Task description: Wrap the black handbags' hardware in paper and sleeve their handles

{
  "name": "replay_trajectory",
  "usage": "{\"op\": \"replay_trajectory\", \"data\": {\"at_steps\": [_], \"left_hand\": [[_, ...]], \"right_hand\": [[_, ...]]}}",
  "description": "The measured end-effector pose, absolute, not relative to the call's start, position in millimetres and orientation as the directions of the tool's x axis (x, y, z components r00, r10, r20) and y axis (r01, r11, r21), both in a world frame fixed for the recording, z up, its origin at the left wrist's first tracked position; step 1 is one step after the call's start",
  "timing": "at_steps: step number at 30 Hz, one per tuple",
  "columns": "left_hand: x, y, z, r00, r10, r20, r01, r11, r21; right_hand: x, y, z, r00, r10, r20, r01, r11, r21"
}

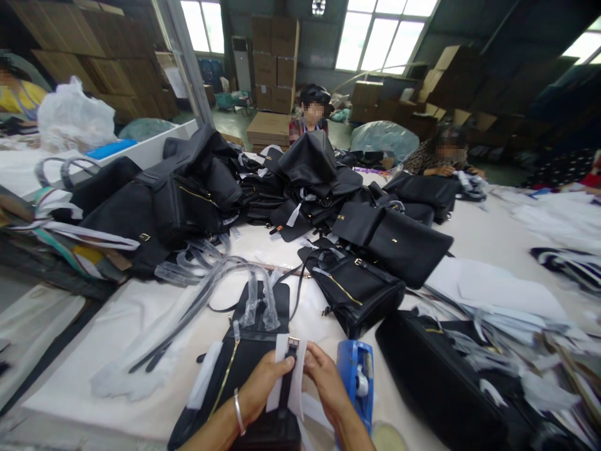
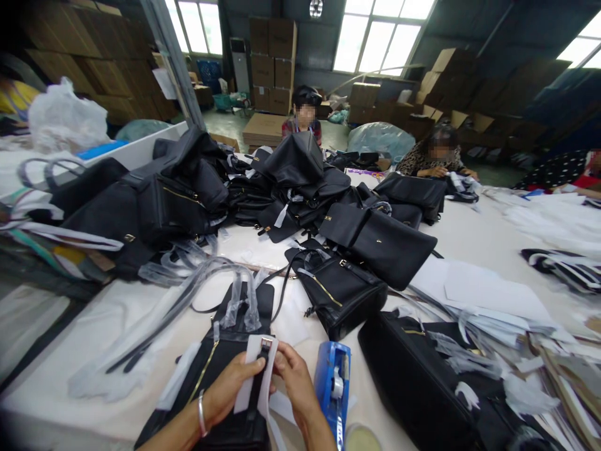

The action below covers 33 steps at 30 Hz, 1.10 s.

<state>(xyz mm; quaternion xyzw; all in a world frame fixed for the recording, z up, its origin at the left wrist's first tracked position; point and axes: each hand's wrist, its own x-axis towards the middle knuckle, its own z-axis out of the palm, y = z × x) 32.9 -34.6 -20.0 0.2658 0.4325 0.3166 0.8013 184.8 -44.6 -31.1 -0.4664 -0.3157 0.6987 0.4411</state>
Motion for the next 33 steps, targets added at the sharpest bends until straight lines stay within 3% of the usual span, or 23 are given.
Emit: {"op": "replay_trajectory", "data": {"at_steps": [5, 10, 13, 17, 23, 33], "left_hand": [[34.4, -28.5, -15.6, 0.523, 0.692, -0.498, -0.184, 0.662, 0.726], [33.7, -23.0, -14.7, 0.541, 0.678, -0.498, -0.083, 0.632, 0.770], [35.8, -28.9, -10.5, 0.529, 0.707, -0.469, -0.158, 0.625, 0.764], [41.8, -40.1, -5.7, 0.429, 0.773, -0.468, -0.371, 0.623, 0.689], [51.5, -41.3, -15.7, 0.299, 0.824, -0.482, -0.248, 0.554, 0.794], [54.0, -38.0, -16.3, 0.266, 0.822, -0.504, -0.273, 0.565, 0.778]], "right_hand": [[185.4, -30.7, -25.8, -0.300, 0.873, -0.384, -0.353, -0.475, -0.806], [190.4, -24.5, -29.3, -0.143, 0.923, -0.359, -0.177, -0.380, -0.908], [187.5, -28.4, -27.3, -0.058, 0.935, -0.350, -0.132, -0.354, -0.926], [182.4, -33.7, -29.3, -0.115, 0.917, -0.382, -0.182, -0.397, -0.900], [183.9, -36.1, -31.6, -0.080, 0.936, -0.343, -0.161, -0.352, -0.922], [191.6, -40.7, -20.7, -0.030, 0.961, -0.276, -0.031, -0.277, -0.960]]}}
